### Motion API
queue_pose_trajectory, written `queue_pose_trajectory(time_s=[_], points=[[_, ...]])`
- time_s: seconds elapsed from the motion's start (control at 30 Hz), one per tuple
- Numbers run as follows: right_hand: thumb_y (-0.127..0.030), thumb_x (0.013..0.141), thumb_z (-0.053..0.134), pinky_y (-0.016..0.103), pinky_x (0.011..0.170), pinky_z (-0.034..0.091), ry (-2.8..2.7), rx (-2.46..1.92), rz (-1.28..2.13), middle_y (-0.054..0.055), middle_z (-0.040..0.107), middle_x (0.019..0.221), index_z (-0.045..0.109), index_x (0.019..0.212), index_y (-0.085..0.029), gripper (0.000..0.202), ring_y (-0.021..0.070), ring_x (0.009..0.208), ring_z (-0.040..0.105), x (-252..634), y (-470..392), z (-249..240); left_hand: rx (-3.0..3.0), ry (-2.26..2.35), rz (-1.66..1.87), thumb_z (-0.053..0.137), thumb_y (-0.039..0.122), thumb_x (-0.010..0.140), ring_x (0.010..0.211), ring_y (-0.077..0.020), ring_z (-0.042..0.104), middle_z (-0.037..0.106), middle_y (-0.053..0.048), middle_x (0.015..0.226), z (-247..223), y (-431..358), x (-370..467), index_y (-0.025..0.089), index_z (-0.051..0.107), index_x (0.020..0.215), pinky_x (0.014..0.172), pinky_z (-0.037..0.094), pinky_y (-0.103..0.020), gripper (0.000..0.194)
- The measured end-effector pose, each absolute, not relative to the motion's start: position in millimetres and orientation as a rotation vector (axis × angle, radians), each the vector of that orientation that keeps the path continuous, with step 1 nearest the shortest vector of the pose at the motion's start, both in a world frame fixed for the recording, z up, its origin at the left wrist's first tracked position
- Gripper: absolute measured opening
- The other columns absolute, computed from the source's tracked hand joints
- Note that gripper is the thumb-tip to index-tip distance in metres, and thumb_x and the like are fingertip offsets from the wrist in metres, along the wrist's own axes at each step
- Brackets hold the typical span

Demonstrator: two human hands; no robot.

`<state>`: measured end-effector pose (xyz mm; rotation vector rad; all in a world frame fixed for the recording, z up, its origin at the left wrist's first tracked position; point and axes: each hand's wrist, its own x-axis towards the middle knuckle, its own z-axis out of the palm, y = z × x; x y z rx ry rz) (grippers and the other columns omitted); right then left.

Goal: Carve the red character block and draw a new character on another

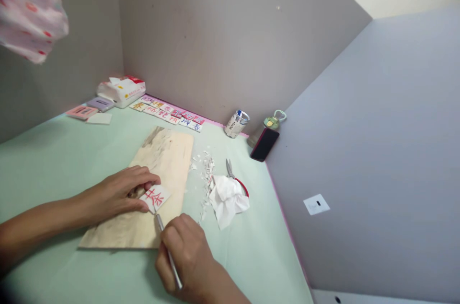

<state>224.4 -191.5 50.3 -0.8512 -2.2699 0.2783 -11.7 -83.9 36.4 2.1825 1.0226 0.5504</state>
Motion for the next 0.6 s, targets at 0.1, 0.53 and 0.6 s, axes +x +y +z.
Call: queue_pose_trajectory(time_s=[0.1,0.53,0.6], points=[[-0.001,0.087,0.044,0.030,0.059,0.035,-2.290,-0.872,0.222,0.003,0.051,0.077,0.042,0.094,-0.022,0.023,0.0184,0.066,0.043,222.0,-193.4,48.4,2.181,1.027,0.556,0.069,0.030,0.083,0.091,-0.0224,0.054,0.059,0.000,0.094,36.2,-83.4,-11.0,0.025,0.065,0.108,0.081,0.041,-0.030,0.027],[-0.002,0.090,0.043,0.029,0.060,0.037,-2.210,-0.891,0.328,0.002,0.052,0.077,0.044,0.094,-0.022,0.021,0.0172,0.066,0.047,223.6,-193.5,55.0,2.167,1.027,0.566,0.069,0.033,0.082,0.090,-0.0224,0.054,0.060,0.000,0.094,34.8,-82.2,-11.6,0.025,0.065,0.108,0.080,0.041,-0.030,0.027],[-0.002,0.090,0.045,0.029,0.059,0.034,-2.259,-0.854,0.214,0.002,0.051,0.076,0.044,0.092,-0.022,0.020,0.0171,0.064,0.042,223.2,-192.9,49.0,2.163,1.030,0.567,0.068,0.032,0.082,0.090,-0.0223,0.054,0.060,0.000,0.094,35.7,-82.1,-11.1,0.025,0.065,0.108,0.080,0.041,-0.030,0.028]])
